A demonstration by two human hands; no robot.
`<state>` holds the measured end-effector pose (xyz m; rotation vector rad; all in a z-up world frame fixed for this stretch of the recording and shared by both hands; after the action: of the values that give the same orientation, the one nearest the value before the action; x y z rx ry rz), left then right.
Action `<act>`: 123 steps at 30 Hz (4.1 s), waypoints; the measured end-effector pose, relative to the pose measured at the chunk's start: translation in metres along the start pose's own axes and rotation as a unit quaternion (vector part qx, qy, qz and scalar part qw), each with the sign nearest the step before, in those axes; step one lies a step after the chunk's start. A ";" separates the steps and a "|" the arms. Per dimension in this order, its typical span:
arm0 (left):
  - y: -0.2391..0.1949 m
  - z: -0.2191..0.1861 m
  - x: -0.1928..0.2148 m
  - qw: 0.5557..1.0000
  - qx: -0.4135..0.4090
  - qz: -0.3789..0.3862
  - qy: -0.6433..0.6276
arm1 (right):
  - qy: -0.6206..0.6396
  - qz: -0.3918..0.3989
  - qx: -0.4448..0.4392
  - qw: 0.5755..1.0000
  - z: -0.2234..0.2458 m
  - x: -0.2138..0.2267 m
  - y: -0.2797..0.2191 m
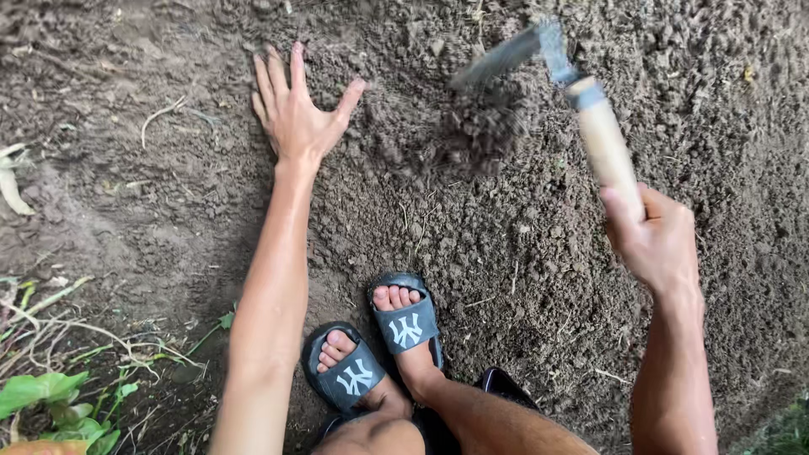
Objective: The person uses a small hoe to break up and level soil in a garden bed. They repeatedly strike the ground and smooth the surface with their hand, working across a small area near some low-lying plants.
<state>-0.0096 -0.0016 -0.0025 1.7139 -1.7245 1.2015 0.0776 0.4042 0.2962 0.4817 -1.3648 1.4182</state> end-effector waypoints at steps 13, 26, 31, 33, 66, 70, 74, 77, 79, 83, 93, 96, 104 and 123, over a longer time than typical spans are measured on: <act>-0.089 -0.074 0.023 0.954 0.062 0.145 -0.256 | 0.061 0.041 -0.212 0.975 0.039 -0.042 0.001; -0.087 -0.077 0.018 0.951 -0.054 -0.014 -0.306 | 0.108 0.100 -0.013 0.989 0.118 -0.089 0.043; -0.129 -0.017 0.053 0.989 -0.054 -0.055 -0.125 | -0.017 0.067 0.022 0.997 0.128 -0.057 0.013; -0.148 0.005 0.057 0.996 0.012 -0.056 -0.075 | -0.020 -0.001 0.131 0.991 0.138 -0.034 0.014; -0.163 0.027 0.000 0.996 0.015 0.043 0.079 | 0.411 0.123 0.344 0.835 0.351 -0.141 0.126; -0.163 0.025 0.003 0.993 0.017 0.048 0.107 | 0.418 0.124 0.336 0.835 0.358 -0.184 0.137; -0.161 0.024 0.006 0.993 0.019 0.046 0.109 | 0.083 0.219 0.133 0.963 0.340 -0.218 0.123; -0.163 0.025 0.005 0.995 0.017 0.040 0.095 | 0.038 0.228 0.168 0.958 0.326 -0.197 0.110; -0.162 0.024 0.004 0.995 0.016 0.038 0.092 | 0.123 0.198 0.197 0.952 0.324 -0.171 0.107; -0.164 0.025 0.002 0.996 0.019 0.031 0.082 | 0.398 0.126 0.321 0.850 0.338 -0.150 0.112; -0.166 0.022 0.009 0.996 0.001 -0.026 0.091 | 0.062 0.234 0.190 0.952 0.360 -0.191 0.085; -0.168 0.023 0.007 0.998 0.008 -0.012 0.061 | 0.031 0.224 0.175 0.958 0.359 -0.157 0.079; -0.165 0.023 0.010 0.997 0.011 0.002 0.073 | 0.328 0.083 0.409 0.847 0.356 -0.170 0.088; -0.164 0.023 0.004 0.997 0.011 0.002 0.073 | 0.403 0.043 0.423 0.810 0.320 -0.168 0.106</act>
<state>0.1520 0.0008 0.0334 1.5924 -1.6344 1.3187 -0.0696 0.0747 0.1899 0.2922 -0.0164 1.9585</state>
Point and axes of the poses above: each hand's wrist, its own y-axis towards the middle knuckle, its own x-axis out of the back of the hand, z = x × y, the point moved 1 cm from there along y, towards the middle knuckle, and after that the axes turned 2 degrees about z, right-handed, at the moved point
